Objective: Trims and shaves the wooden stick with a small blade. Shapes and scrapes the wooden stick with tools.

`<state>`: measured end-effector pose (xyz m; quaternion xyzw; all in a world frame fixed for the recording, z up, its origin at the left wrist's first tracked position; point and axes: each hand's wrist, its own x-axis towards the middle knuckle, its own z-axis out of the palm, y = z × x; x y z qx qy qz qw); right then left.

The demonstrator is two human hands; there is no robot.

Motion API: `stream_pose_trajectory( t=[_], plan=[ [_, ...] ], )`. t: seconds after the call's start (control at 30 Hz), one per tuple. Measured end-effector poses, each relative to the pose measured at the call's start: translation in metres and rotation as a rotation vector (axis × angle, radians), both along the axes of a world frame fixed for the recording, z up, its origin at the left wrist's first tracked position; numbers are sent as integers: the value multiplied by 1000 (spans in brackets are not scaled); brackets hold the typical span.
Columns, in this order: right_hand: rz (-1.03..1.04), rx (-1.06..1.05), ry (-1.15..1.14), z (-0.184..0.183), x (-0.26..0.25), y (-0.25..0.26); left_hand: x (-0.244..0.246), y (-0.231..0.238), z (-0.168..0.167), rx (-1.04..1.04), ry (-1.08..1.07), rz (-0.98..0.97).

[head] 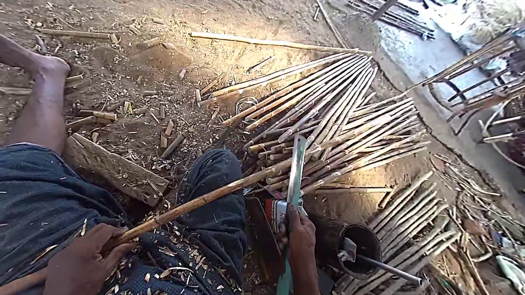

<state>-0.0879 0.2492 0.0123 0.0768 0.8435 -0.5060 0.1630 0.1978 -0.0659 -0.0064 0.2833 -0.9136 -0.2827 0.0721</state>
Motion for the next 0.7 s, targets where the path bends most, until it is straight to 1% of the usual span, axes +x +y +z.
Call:
stream_pose_trajectory(
  t=[0.03, 0.07, 0.13, 0.17, 0.2, 0.27, 0.3, 0.33, 0.4, 0.43, 0.47, 0.53, 0.57, 0.63, 0.67, 0.7],
  plan=[
    [78, 169, 31, -7, -4, -6, 0, 1, -1, 5, 4, 5],
    [203, 329, 42, -12, -1, -12, 0, 2, -2, 14, 5, 11],
    [487, 491, 123, -22, 18, -21, -1, 1, -1, 18, 3, 12],
    [570, 547, 155, -20, 23, -22, -2, 1, 0, 18, 1, 10],
    [549, 549, 157, -14, 20, -22, -1, 1, 0, 18, -1, 9],
    [320, 470, 119, -12, 1, -19, -1, 4, -2, -3, 17, 7],
    [250, 458, 101, -15, -5, -18, -2, 6, -3, -12, 30, 3],
    [283, 466, 61, -15, -4, -20, -2, 8, -3, -14, 40, -3],
    [420, 500, 14, -12, 4, -23, -2, 5, 2, -6, 33, -28],
    [433, 478, -2, -10, 3, -20, 0, 3, 6, 10, 18, -44],
    [390, 441, -6, -8, -2, -14, 2, 2, 7, 17, 10, -54],
    [233, 297, 23, -15, -12, -9, 3, 1, 2, 9, 10, -45],
    [245, 261, 7, -17, -7, -10, 3, 3, 0, 6, 12, -34],
    [473, 315, -33, -15, 19, -16, 1, 2, 3, 25, 9, -47],
    [552, 359, -17, -14, 26, -18, -1, 1, 5, 46, 8, -62],
    [511, 351, -12, -13, 24, -18, -1, -1, 7, 70, 2, -77]
  ],
)
